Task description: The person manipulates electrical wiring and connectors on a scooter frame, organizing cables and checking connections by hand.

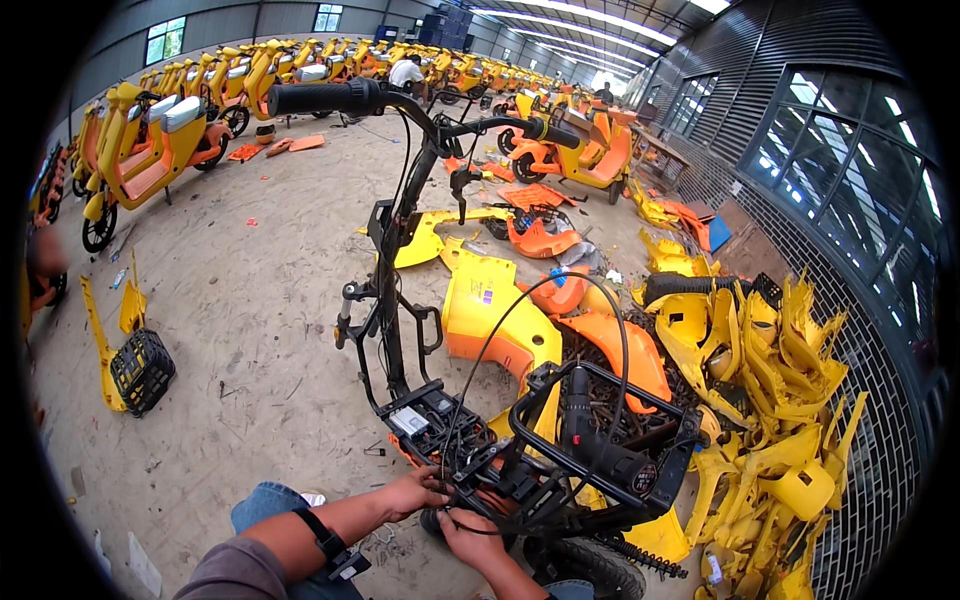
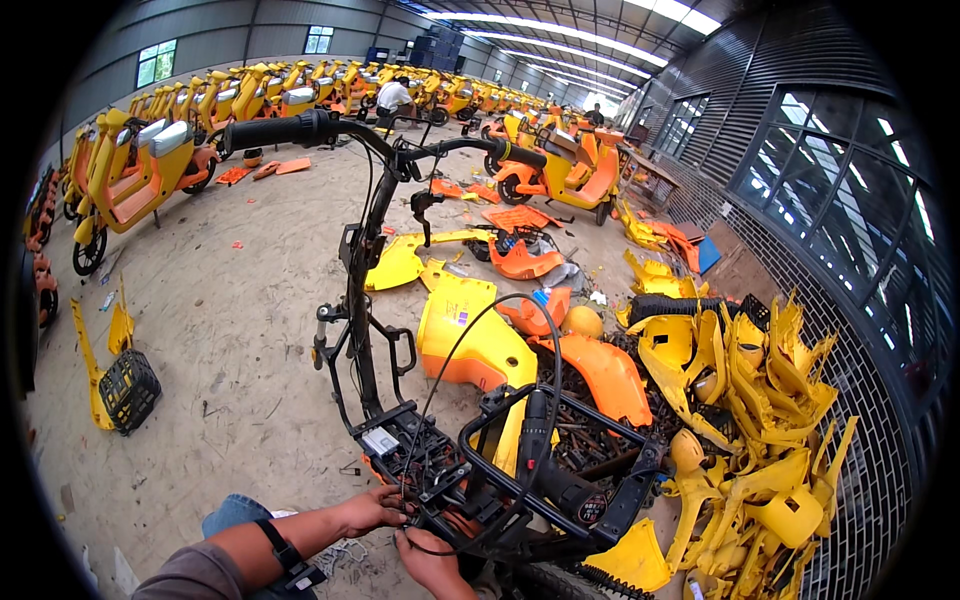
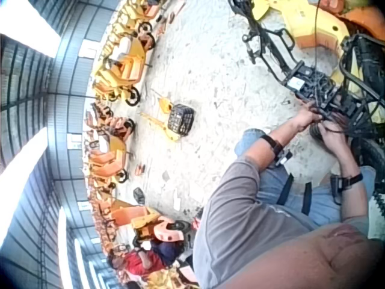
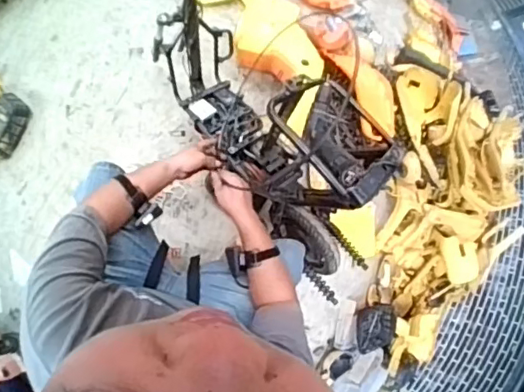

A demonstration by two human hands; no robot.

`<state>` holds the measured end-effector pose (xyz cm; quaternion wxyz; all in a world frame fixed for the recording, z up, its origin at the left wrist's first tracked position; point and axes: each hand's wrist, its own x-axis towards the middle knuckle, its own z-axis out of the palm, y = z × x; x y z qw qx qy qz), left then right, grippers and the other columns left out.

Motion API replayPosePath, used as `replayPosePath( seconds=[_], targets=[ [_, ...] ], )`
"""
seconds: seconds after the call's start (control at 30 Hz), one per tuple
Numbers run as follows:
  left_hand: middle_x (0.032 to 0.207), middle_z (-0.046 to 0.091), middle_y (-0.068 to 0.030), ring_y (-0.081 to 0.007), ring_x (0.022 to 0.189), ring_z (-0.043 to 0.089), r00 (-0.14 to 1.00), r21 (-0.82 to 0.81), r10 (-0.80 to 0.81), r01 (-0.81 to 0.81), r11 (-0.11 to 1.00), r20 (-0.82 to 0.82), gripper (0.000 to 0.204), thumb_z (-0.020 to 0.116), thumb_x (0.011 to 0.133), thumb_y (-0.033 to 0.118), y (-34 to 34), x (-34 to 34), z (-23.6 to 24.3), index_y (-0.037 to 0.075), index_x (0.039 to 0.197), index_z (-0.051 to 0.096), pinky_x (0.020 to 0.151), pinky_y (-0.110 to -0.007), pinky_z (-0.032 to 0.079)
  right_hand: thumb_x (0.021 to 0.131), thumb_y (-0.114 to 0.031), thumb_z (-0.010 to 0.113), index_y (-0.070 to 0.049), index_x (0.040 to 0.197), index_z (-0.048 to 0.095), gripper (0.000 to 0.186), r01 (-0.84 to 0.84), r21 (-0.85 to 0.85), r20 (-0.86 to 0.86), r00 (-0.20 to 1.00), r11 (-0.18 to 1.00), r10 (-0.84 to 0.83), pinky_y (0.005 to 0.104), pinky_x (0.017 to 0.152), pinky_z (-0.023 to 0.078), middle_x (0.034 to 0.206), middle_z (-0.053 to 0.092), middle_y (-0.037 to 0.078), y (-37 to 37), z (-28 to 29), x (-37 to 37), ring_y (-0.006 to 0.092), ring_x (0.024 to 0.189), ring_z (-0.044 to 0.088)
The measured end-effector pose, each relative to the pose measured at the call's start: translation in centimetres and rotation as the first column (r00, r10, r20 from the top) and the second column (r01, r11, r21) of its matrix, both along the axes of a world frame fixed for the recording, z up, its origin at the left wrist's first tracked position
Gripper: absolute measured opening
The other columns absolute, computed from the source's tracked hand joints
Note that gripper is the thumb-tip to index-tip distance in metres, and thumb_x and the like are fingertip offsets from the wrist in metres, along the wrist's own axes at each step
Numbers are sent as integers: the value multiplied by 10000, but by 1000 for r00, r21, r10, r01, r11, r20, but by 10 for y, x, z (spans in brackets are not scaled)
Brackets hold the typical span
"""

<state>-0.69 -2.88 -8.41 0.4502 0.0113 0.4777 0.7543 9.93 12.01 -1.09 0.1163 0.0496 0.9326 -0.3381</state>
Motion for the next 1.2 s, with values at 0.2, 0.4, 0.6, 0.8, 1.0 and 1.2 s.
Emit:
replayPosePath(
  seconds=[0.2, 0.4, 0.6, 0.8, 1.0, 1.2],
  targets=[
    [1225, 586, -119, -224, 1150, 556, 997, -9, 21, -20, 1000, 68, 547, 596, 843, -106, 2, 1, -1, 16, 1354, 443, 998, -359, 468, 944, -422, 531, -75, 904, 633, 364, -24, 51, 12, 1000, 998, 23, 496, 713, 499, 871, 662, 167, -1, -2, 0, 403, 849, 636],
    [1118, 615, -109, -193, 1043, 607, 999, -44, 42, -42, 998, -12, 457, 641, 870, -21, 1, 2, -8, 3, 1287, 456, 891, -326, 530, 944, -420, 534, -76, 887, 629, 361, 15, 66, -25, 1000, 998, -13, 497, 696, 493, 843, 652, 172, -3, 2, 1, 403, 826, 633],
    [1046, 628, -87, -195, 966, 628, 996, -39, 63, -66, 997, -63, 360, 657, 857, -21, -1, 2, -2, 13, 1176, 494, 845, -327, 545, 954, -419, 542, -66, 860, 614, 372, 33, 33, -28, 999, 999, -32, 498, 648, 469, 786, 629, 169, -3, 0, 4, 400, 766, 618],
    [1032, 621, -85, -196, 948, 626, 986, -67, 100, -110, 992, -134, 323, 669, 836, -29, -4, 13, 9, 9, 1120, 519, 826, -318, 544, 954, -415, 544, -55, 842, 628, 386, 95, -8, -3, 995, 995, -95, 474, 641, 480, 744, 630, 162, -9, 3, 10, 384, 742, 626],
    [1007, 610, -81, -189, 913, 614, 975, -145, 8, -41, 989, -223, 346, 693, 812, 20, -12, 12, 19, 20, 1113, 522, 757, -318, 539, 956, -390, 546, -45, 861, 677, 381, 182, -147, 160, 974, 972, -158, 356, 676, 499, 725, 675, 78, -10, -9, 13, 222, 697, 652],
    [1013, 633, -73, -183, 933, 625, 966, -211, 48, -104, 972, -256, 356, 659, 847, 12, -30, 17, 37, 46, 1172, 518, 759, -338, 552, 955, -375, 553, -27, 867, 673, 378, 153, -202, 91, 986, 967, -137, 322, 681, 501, 717, 675, 64, -26, -10, 20, 175, 683, 642]
  ],
)
